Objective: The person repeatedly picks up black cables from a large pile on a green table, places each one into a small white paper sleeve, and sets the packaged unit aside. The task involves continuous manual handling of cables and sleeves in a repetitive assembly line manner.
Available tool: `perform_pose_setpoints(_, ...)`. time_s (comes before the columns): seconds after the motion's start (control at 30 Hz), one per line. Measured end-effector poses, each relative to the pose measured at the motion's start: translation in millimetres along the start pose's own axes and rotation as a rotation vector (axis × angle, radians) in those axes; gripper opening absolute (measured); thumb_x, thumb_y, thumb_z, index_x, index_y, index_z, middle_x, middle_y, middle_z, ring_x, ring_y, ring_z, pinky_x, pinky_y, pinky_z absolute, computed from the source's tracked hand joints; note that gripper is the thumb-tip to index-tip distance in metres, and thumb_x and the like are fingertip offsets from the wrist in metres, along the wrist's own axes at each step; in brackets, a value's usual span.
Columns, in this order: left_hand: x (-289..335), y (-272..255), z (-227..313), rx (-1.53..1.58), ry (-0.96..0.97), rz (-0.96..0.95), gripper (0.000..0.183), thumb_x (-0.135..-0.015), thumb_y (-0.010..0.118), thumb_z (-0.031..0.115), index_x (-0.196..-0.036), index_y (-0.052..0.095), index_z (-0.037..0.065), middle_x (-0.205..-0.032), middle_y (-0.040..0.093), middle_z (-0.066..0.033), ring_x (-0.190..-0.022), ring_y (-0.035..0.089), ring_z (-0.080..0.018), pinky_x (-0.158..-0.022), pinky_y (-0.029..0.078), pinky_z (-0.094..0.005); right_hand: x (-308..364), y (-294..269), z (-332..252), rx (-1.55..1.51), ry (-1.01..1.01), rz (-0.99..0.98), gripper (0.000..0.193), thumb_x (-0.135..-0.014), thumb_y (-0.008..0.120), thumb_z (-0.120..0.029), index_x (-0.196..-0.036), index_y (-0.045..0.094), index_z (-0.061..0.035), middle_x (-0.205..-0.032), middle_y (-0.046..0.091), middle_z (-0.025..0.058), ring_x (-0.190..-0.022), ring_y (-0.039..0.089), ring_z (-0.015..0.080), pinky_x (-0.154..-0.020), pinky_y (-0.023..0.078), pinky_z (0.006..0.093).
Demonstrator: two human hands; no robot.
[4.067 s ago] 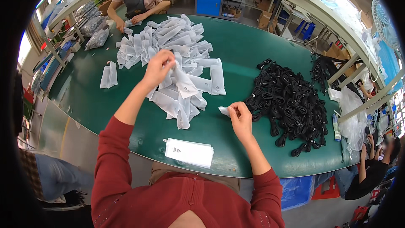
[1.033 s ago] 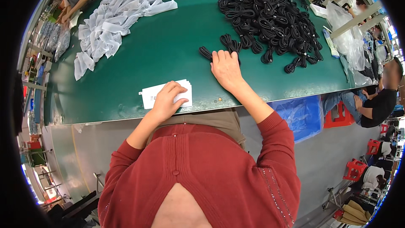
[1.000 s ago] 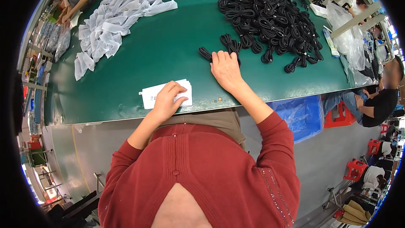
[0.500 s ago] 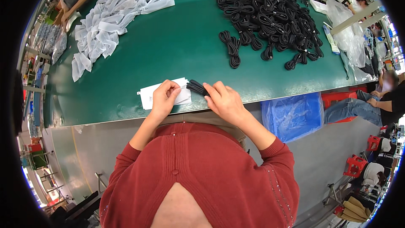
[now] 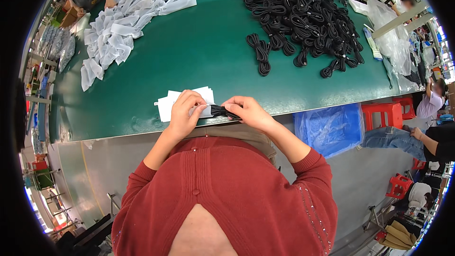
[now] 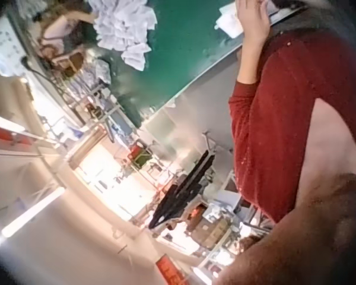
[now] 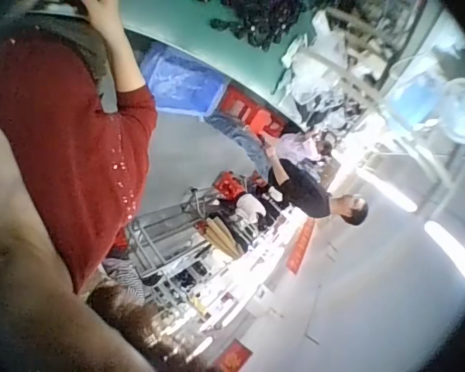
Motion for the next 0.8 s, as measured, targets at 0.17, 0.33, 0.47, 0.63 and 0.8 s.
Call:
perform_pose_setpoints(0.17,-7.1,-4.5,8.4,-0.056,-0.013,0.018,0.01,-0.079,0.069,0.0,-0.084,0.061,0.003,-0.09,0.061,-0.0101,-0.086,0.057,-0.027,-0.074,0.046,-0.0365,2.2,10.7,-10.0,0.433,-0.556,0.15,0.024,-0.093,0.065,-0.014,-0.115,0.067,-0.0044,-0.098,0.062,0.0099,-0.087,0.058,0.0187,-0.077,0.049,0.0287)
perform_pose_setpoints(0.33,-17.9,-14.1,6.1,0.018,-0.116,0.047,0.009,-0.085,0.069,0.006,-0.087,0.061,0.002,-0.094,0.062,-0.0064,-0.088,0.057,-0.0204,-0.077,0.045,-0.0316,1.8,20.5,-29.0,0.568,-0.87,0.2,0.033,-0.086,0.069,-0.003,-0.119,0.066,-0.0065,-0.108,0.054,0.0121,-0.092,0.057,0.0241,-0.079,0.05,0.0315)
perform_pose_setpoints(0.47,-32.5,-30.3,-18.6,0.658,-0.395,0.144,0.012,-0.091,0.067,0.012,-0.096,0.064,0.002,-0.098,0.062,0.0011,-0.088,0.053,-0.0069,-0.074,0.043,-0.0234,-5.1,18.7,-46.8,0.51,-1.046,0.345,0.039,-0.084,0.07,-0.003,-0.122,0.064,-0.007,-0.108,0.054,0.0127,-0.093,0.058,0.0242,-0.078,0.051,0.0325)
perform_pose_setpoints(0.63,-80.0,-108.1,-63.5,0.761,-0.398,0.506,0.014,-0.095,0.064,0.015,-0.102,0.064,0.002,-0.086,0.061,0.0005,-0.071,0.051,-0.0067,-0.065,0.04,-0.0205,-32.1,-41.6,-78.4,1.151,-0.865,1.121,0.039,-0.08,0.077,-0.02,-0.113,0.064,-0.0047,-0.104,0.055,0.0134,-0.093,0.055,0.0311,-0.078,0.046,0.0431)
perform_pose_setpoints(0.8,-81.5,-91.9,-35.1,0.084,-0.136,0.439,0.019,-0.089,0.066,0.005,-0.108,0.064,0.003,-0.102,0.061,-0.004,-0.084,0.056,-0.0122,-0.075,0.046,-0.0245,-62.1,-96.0,-39.9,1.397,-0.627,1.075,0.033,-0.079,0.075,-0.022,-0.102,0.065,-0.0002,-0.092,0.057,0.0128,-0.09,0.055,0.0311,-0.075,0.045,0.0428)
Point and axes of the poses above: each hand's wrist, its own x-axis away from the middle knuckle, its own y-axis out of the palm, z = x × y, the point moved 2 cm from there along -x, towards the middle knuckle
